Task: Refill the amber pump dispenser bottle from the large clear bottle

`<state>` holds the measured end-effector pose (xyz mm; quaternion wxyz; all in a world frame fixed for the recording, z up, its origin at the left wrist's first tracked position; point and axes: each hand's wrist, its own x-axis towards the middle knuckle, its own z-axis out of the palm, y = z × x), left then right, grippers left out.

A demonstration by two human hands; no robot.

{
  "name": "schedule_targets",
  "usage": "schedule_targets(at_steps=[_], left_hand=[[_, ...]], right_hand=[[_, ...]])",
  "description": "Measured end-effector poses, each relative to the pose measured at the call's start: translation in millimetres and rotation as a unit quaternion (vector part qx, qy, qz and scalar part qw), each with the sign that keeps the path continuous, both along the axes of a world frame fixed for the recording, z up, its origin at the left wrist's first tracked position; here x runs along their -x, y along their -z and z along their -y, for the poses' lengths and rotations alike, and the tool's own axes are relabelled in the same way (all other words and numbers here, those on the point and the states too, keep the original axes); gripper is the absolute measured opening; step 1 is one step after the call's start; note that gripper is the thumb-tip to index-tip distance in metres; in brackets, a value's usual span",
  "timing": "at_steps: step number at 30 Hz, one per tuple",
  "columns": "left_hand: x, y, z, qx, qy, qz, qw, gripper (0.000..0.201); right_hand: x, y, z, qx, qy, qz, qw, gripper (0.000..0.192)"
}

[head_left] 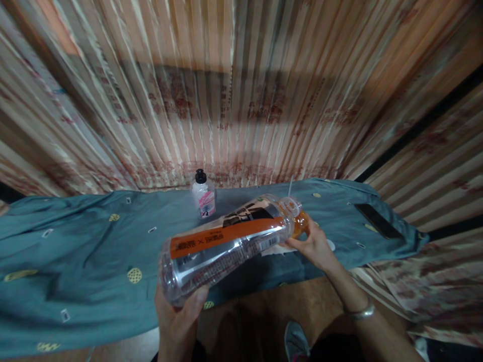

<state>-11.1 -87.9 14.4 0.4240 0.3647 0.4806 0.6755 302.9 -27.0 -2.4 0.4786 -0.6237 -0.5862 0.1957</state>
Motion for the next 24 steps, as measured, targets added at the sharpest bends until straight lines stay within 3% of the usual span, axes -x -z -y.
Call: schedule_targets(at_steps=[5, 13, 24], left_hand=[[1.9, 2.3, 0.9, 0.019, 0.016, 0.041, 0.999, 0.083], [-3.0, -4.0, 0.8, 0.013, 0.011, 0.043, 0.999, 0.078], [-0.3, 0.3, -1.4, 0.008, 0.025, 0.046, 0.999, 0.080]], right_hand=[[-1.3, 2.2, -0.4, -0.011, 0.000, 0.016, 1.000, 0.071], [-0.6, 1.4, -0.9, 0.001, 0.000, 0.012, 1.000, 0.072], [0.9, -2.2, -0.1, 0.001, 0.000, 0.013, 1.000, 0.069]])
